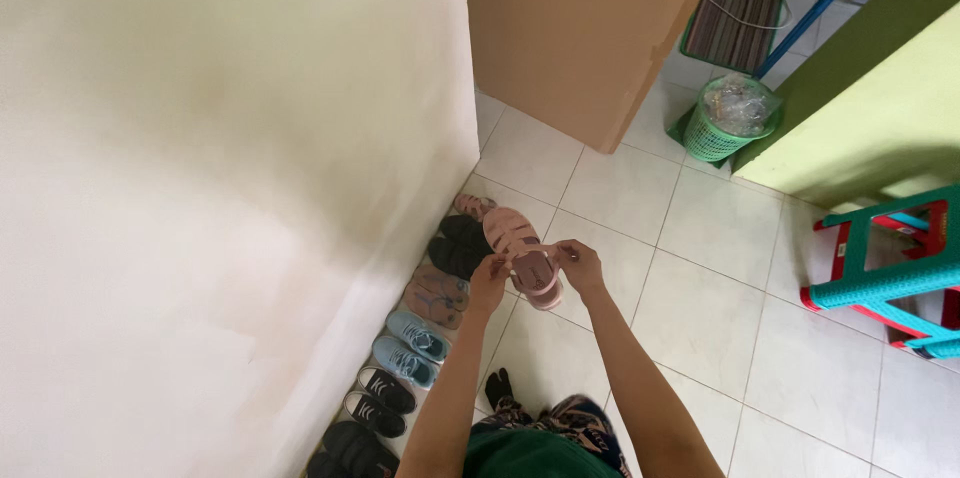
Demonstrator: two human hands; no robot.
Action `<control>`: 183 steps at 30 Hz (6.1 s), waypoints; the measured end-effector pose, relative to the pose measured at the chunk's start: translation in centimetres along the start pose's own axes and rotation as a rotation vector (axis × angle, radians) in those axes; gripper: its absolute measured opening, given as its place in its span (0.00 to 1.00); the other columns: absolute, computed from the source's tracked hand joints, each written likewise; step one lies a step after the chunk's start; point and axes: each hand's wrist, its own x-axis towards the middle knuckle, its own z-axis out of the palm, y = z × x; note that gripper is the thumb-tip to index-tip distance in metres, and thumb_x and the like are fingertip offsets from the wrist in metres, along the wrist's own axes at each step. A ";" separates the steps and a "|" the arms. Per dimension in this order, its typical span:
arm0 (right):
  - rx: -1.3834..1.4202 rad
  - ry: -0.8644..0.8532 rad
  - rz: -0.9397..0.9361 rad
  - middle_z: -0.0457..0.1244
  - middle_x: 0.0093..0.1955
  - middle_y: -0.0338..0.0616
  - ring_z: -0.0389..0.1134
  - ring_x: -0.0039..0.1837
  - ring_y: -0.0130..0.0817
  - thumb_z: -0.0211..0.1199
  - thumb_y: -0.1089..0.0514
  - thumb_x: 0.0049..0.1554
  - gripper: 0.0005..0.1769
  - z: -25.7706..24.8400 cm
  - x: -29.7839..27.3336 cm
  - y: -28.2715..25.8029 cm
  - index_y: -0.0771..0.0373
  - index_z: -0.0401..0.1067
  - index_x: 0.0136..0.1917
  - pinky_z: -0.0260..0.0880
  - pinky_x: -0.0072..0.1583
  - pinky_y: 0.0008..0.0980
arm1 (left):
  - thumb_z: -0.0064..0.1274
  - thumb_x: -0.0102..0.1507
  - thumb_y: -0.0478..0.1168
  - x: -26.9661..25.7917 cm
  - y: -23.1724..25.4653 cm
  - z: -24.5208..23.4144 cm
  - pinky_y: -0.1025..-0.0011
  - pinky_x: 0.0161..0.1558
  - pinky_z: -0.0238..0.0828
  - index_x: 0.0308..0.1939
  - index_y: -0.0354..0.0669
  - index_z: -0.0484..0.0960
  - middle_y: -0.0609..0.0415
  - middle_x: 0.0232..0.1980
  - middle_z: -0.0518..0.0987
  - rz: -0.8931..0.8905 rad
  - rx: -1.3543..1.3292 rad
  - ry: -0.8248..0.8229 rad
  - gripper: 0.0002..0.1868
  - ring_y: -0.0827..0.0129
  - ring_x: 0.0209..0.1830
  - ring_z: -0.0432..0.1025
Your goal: The person organizes items in a room by placing sandals against the wall, positioning a doormat on the floor by hand, leaning a broom against the wall, and placing a mop into a bucket.
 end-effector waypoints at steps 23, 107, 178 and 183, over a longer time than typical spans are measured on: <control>-0.033 -0.370 0.019 0.72 0.47 0.42 0.72 0.48 0.29 0.69 0.55 0.58 0.13 -3.6 16.2 -3.5 0.63 0.80 0.54 0.74 0.51 0.29 | 0.53 0.68 0.42 10.0 -1.5 8.2 0.69 0.49 0.74 0.57 0.42 0.80 0.53 0.48 0.85 -0.177 0.037 0.352 0.15 0.67 0.46 0.78; -0.370 -0.670 -0.010 0.72 0.57 0.41 0.74 0.57 0.31 0.68 0.57 0.57 0.20 27.2 68.3 38.1 0.59 0.77 0.63 0.72 0.58 0.30 | 0.55 0.63 0.58 52.7 -52.7 13.7 0.59 0.69 0.62 0.73 0.45 0.68 0.42 0.78 0.63 -0.540 -0.016 0.450 0.38 0.50 0.75 0.63; -0.378 -0.906 -0.052 0.41 0.83 0.50 0.45 0.82 0.55 0.71 0.56 0.54 0.49 25.3 56.1 30.6 0.49 0.47 0.81 0.54 0.76 0.50 | 0.40 0.70 0.56 41.2 -39.4 14.0 0.49 0.71 0.55 0.78 0.53 0.52 0.45 0.83 0.47 -0.761 0.095 0.585 0.34 0.43 0.77 0.54; -0.199 -0.954 -0.081 0.61 0.73 0.47 0.60 0.77 0.45 0.66 0.58 0.59 0.29 24.0 53.8 26.5 0.62 0.65 0.72 0.62 0.73 0.40 | 0.41 0.71 0.56 39.2 -37.6 14.6 0.49 0.72 0.52 0.75 0.48 0.58 0.43 0.82 0.50 -0.632 0.151 0.716 0.32 0.42 0.78 0.54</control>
